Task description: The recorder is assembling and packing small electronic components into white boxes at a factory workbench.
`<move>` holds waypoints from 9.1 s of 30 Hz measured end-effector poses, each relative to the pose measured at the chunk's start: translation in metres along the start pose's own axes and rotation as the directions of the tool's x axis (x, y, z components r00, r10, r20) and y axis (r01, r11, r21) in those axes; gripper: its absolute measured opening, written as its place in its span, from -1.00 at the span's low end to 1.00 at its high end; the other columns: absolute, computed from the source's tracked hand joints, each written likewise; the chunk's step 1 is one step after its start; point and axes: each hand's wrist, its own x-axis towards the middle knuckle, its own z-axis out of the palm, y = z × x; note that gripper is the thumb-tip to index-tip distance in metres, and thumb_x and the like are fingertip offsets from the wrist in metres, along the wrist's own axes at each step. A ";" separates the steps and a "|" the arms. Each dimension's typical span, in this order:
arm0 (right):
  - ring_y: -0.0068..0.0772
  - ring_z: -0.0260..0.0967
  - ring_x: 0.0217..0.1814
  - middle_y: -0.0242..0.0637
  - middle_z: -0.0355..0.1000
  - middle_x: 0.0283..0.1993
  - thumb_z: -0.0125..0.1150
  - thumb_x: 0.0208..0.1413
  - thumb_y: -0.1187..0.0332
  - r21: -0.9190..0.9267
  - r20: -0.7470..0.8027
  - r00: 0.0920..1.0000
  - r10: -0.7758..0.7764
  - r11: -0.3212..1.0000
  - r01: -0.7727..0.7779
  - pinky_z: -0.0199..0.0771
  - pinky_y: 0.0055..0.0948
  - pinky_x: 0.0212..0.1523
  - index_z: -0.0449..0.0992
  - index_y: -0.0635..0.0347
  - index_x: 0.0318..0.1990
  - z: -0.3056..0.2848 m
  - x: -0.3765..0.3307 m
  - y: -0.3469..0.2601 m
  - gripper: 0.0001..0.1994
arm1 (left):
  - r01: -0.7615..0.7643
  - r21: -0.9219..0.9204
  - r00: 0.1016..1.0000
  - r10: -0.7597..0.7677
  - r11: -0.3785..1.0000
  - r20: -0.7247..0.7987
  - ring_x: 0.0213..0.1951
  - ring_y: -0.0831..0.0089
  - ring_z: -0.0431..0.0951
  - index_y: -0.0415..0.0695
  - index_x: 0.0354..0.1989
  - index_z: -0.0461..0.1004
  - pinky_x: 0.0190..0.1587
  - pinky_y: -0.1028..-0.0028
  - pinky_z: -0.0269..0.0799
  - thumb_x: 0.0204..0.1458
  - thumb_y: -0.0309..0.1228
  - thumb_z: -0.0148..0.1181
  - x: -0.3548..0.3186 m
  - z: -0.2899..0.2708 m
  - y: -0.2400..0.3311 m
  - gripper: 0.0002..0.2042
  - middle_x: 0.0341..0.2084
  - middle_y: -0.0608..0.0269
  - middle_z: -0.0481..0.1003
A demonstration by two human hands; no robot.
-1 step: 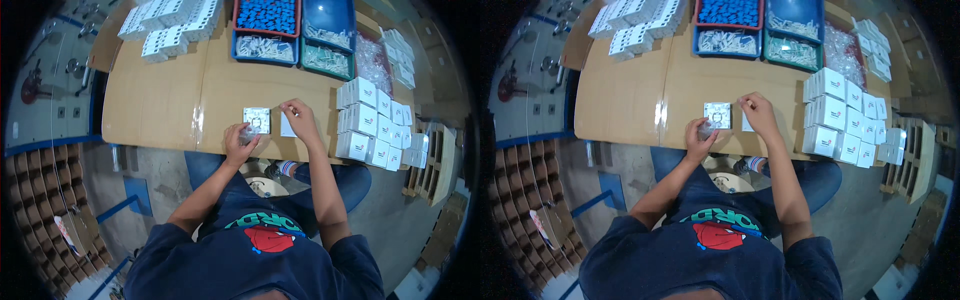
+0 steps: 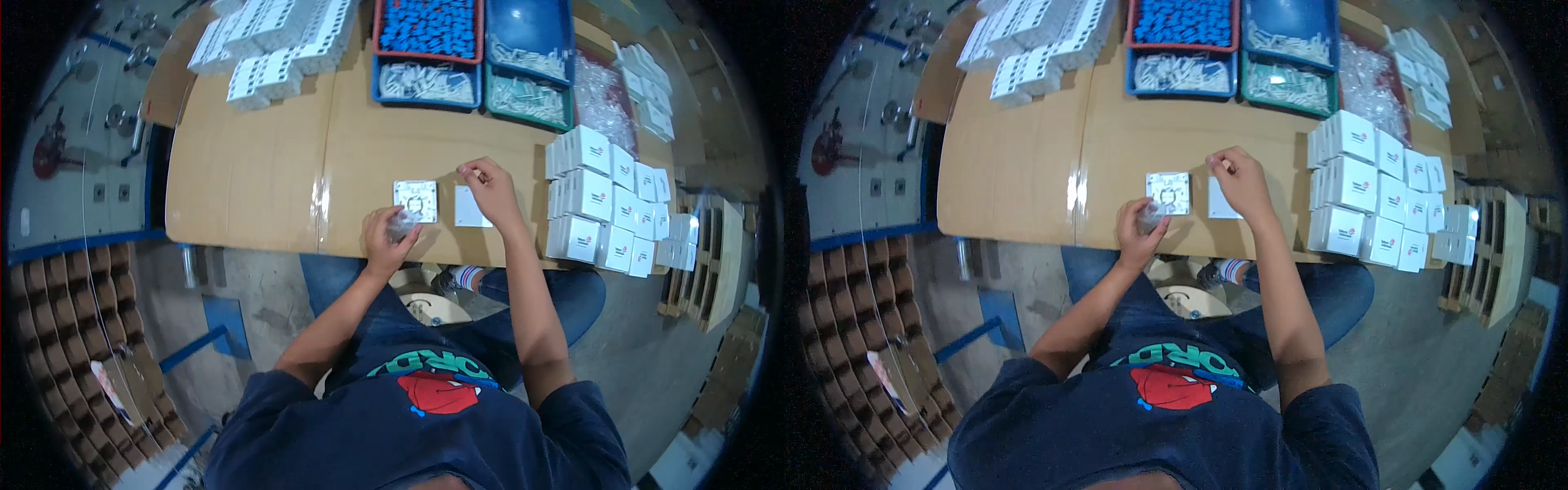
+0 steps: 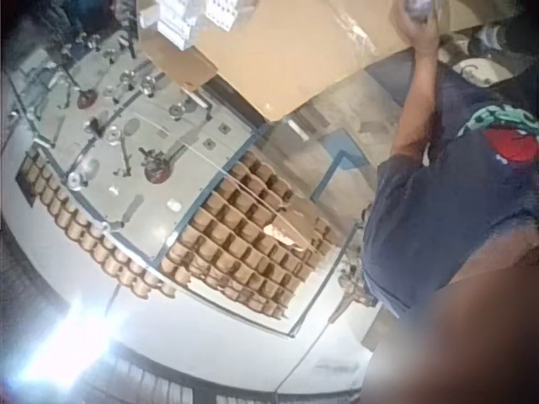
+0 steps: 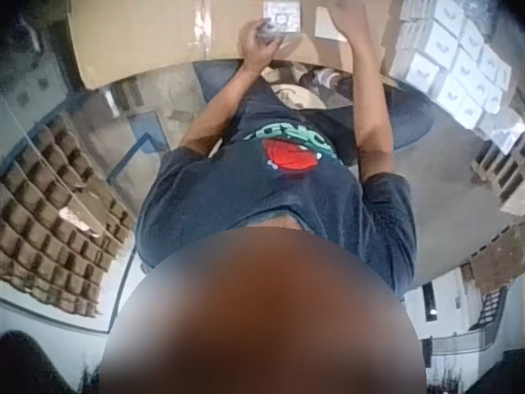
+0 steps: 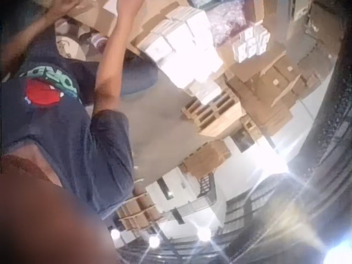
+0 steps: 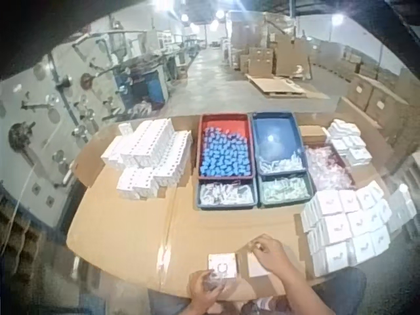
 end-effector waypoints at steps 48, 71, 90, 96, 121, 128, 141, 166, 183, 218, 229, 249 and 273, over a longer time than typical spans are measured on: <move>0.19 0.58 -0.15 0.02 0.62 -0.23 0.26 0.19 0.22 -0.541 -0.314 0.930 -0.189 0.841 -0.011 0.57 -0.03 -0.12 0.69 0.13 -0.11 -0.153 0.188 0.028 -0.75 | 0.001 0.075 0.999 -0.003 0.997 0.032 -0.17 0.15 0.49 -0.16 -0.03 0.52 -0.01 0.21 0.37 -0.12 -0.35 0.54 -0.015 -0.001 -0.003 -0.54 -0.22 0.14 0.52; -0.59 0.27 -0.44 -0.34 0.41 -0.28 0.32 0.25 0.42 0.133 0.188 0.980 -0.071 0.990 0.047 0.29 -0.52 -0.43 0.64 0.34 -0.17 0.064 -0.065 -0.021 -0.86 | -0.101 0.069 0.994 0.098 0.992 0.038 -0.12 0.17 0.54 -0.12 0.02 0.53 0.02 0.23 0.32 -0.16 -0.32 0.51 -0.001 -0.007 0.009 -0.50 -0.15 0.18 0.58; -0.08 0.50 -0.30 -0.11 0.54 -0.29 0.32 0.21 0.21 -0.131 -0.056 0.998 0.015 0.991 -0.022 0.47 -0.20 -0.23 0.68 0.23 -0.25 -0.007 0.011 0.010 -0.76 | -0.063 0.085 0.998 0.061 0.994 0.032 -0.17 0.20 0.51 -0.12 -0.03 0.54 -0.02 0.24 0.30 -0.10 -0.31 0.53 -0.003 -0.003 0.003 -0.56 -0.21 0.19 0.56; -0.02 0.60 -0.08 -0.04 0.62 -0.15 0.26 0.17 0.28 -0.291 -0.250 0.965 0.075 0.945 -0.148 0.55 -0.14 -0.08 0.67 0.17 -0.19 -0.062 0.080 0.032 -0.81 | -0.041 0.063 0.997 0.037 0.997 0.060 -0.13 0.17 0.50 -0.13 -0.04 0.53 0.04 0.24 0.31 -0.08 -0.29 0.53 -0.005 0.000 0.000 -0.56 -0.18 0.16 0.55; 0.12 0.56 0.11 0.05 0.58 0.05 0.28 0.13 0.28 -0.598 -0.394 0.892 0.221 0.675 -0.431 0.59 0.03 0.10 0.68 0.18 -0.08 -0.105 0.182 0.085 -0.73 | -0.047 0.095 0.994 0.038 0.994 0.102 -0.11 0.17 0.46 -0.18 -0.02 0.50 0.02 0.24 0.34 -0.07 -0.37 0.53 -0.006 -0.001 0.001 -0.56 -0.20 0.14 0.49; 0.01 0.59 0.09 -0.10 0.64 0.00 0.31 0.10 0.21 -0.586 -0.409 0.873 0.264 0.657 -0.474 0.59 -0.02 0.08 0.72 0.07 -0.15 -0.101 0.197 0.080 -0.77 | -0.044 0.101 0.996 0.035 0.994 0.082 -0.13 0.15 0.50 -0.12 -0.05 0.52 0.02 0.21 0.32 -0.12 -0.30 0.54 -0.008 0.001 0.000 -0.55 -0.19 0.15 0.55; 0.09 0.59 0.03 0.02 0.62 -0.06 0.36 0.09 0.21 -0.628 -0.358 0.924 0.131 0.699 -0.342 0.60 -0.02 0.04 0.65 0.17 -0.16 -0.105 0.202 0.090 -0.74 | -0.037 0.108 0.997 0.029 0.993 0.074 -0.14 0.16 0.49 -0.12 -0.07 0.53 0.01 0.23 0.32 -0.12 -0.26 0.55 -0.008 0.001 0.002 -0.55 -0.20 0.15 0.54; 0.03 0.62 -0.08 0.02 0.64 -0.17 0.32 0.16 0.29 -0.362 -0.375 0.912 -0.165 0.932 0.020 0.57 -0.18 -0.03 0.71 0.20 -0.12 -0.091 0.139 0.066 -0.77 | -0.041 0.087 0.999 0.039 0.995 0.027 -0.17 0.14 0.49 -0.12 -0.06 0.53 -0.01 0.20 0.33 -0.11 -0.26 0.55 -0.012 0.002 -0.003 -0.55 -0.26 0.15 0.52; -0.65 0.22 -0.54 -0.30 0.53 -0.42 0.35 0.16 0.46 0.028 0.228 0.971 0.072 0.996 -0.081 0.23 -0.53 -0.50 0.65 0.28 -0.15 0.046 -0.058 -0.049 -0.86 | -0.058 0.039 0.998 0.056 0.998 0.037 -0.13 0.15 0.53 -0.14 0.05 0.54 -0.02 0.23 0.37 -0.14 -0.32 0.50 -0.004 -0.006 0.003 -0.48 -0.17 0.14 0.57; -0.03 0.56 -0.08 -0.23 0.56 -0.11 0.18 0.23 0.35 -0.545 -0.141 0.946 -0.292 0.821 0.172 0.56 -0.05 -0.15 0.67 -0.05 -0.07 0.023 0.168 -0.001 -0.81 | -0.080 0.098 0.995 0.074 0.992 0.061 -0.18 0.20 0.52 -0.11 -0.04 0.57 -0.05 0.24 0.34 -0.07 -0.20 0.50 0.002 -0.007 0.014 -0.56 -0.26 0.23 0.57; -0.04 0.55 -0.08 -0.20 0.45 -0.05 0.14 0.20 0.39 -0.716 -0.053 0.939 -0.339 0.668 0.200 0.59 -0.02 -0.18 0.62 -0.04 -0.02 0.053 0.209 0.025 -0.76 | -0.094 0.117 0.993 0.085 0.989 0.082 -0.19 0.20 0.50 -0.14 -0.02 0.55 -0.04 0.24 0.33 -0.08 -0.24 0.51 0.003 -0.007 0.012 -0.54 -0.26 0.22 0.56; -0.06 0.57 -0.16 -0.21 0.61 -0.19 0.27 0.16 0.35 -0.322 -0.005 0.982 -0.191 0.930 0.180 0.52 -0.14 -0.20 0.63 0.11 -0.12 0.025 0.068 -0.036 -0.83 | -0.079 0.084 0.997 0.078 0.993 0.008 -0.17 0.16 0.52 -0.14 -0.01 0.53 -0.06 0.22 0.35 -0.09 -0.18 0.52 0.001 -0.006 0.008 -0.50 -0.22 0.16 0.56; -0.41 0.31 -0.54 -0.29 0.51 -0.24 0.38 0.11 0.38 -0.061 0.037 0.999 0.009 0.998 -0.007 0.34 -0.40 -0.46 0.63 0.20 -0.20 0.038 -0.104 -0.064 -0.85 | -0.161 -0.035 0.982 0.164 0.986 0.091 -0.10 0.14 0.51 -0.16 0.01 0.55 0.01 0.26 0.39 -0.28 -0.43 0.50 -0.012 -0.005 0.043 -0.46 -0.18 0.14 0.55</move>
